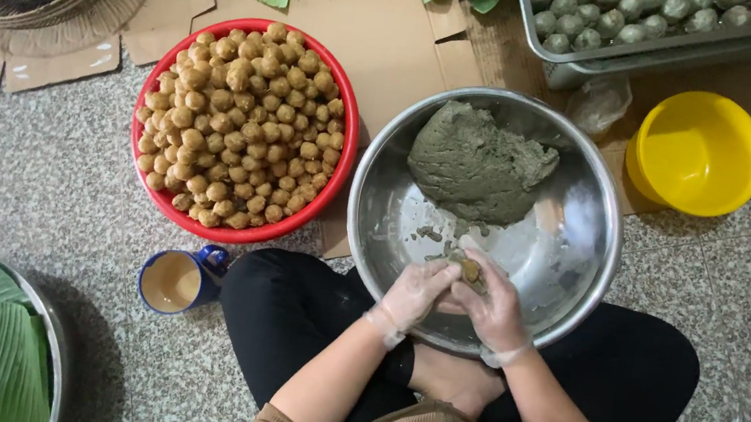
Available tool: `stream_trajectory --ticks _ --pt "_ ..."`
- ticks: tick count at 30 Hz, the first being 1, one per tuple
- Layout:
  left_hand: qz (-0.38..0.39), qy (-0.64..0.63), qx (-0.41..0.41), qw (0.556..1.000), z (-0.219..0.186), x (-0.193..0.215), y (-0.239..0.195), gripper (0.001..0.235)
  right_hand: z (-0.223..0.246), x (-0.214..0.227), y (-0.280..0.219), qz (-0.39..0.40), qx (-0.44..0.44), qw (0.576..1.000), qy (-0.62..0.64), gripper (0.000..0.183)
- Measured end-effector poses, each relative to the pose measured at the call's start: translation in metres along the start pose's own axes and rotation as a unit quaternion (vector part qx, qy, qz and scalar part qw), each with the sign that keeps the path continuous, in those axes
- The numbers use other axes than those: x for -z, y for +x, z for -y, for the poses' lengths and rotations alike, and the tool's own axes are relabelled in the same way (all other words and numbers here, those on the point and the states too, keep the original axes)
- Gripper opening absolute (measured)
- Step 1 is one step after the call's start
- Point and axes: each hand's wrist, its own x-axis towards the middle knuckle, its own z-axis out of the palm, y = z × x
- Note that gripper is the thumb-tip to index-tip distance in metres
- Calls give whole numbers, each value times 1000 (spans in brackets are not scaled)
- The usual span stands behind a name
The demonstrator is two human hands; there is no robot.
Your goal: Preparing filled dough balls by wrapping green paste around small brown fillings and rolling them into spheres.
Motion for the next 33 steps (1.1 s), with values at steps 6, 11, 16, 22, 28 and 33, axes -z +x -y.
stream_trajectory --ticks 6,11,16,22,28,33 --pt "60 519 -432 735 15 4 11 39 3 16 11 17 115 993 -38 58" --pt "6 171 -327 929 -1 -15 -12 40 6 24 1 61 -59 963 254 48" --pt "18 133 -286 949 4 7 -3 24 12 29 -4 69 -37 980 184 52" --pt "82 30 -188 978 -15 12 -5 24 49 35 8 106 61 990 65 54" --pt "77 -41 -129 988 -11 4 -10 43 23 32 -3 45 -6 995 94 67" --pt "58 164 -356 918 -15 -4 -16 34 8 24 -5 -36 -1 991 127 56"
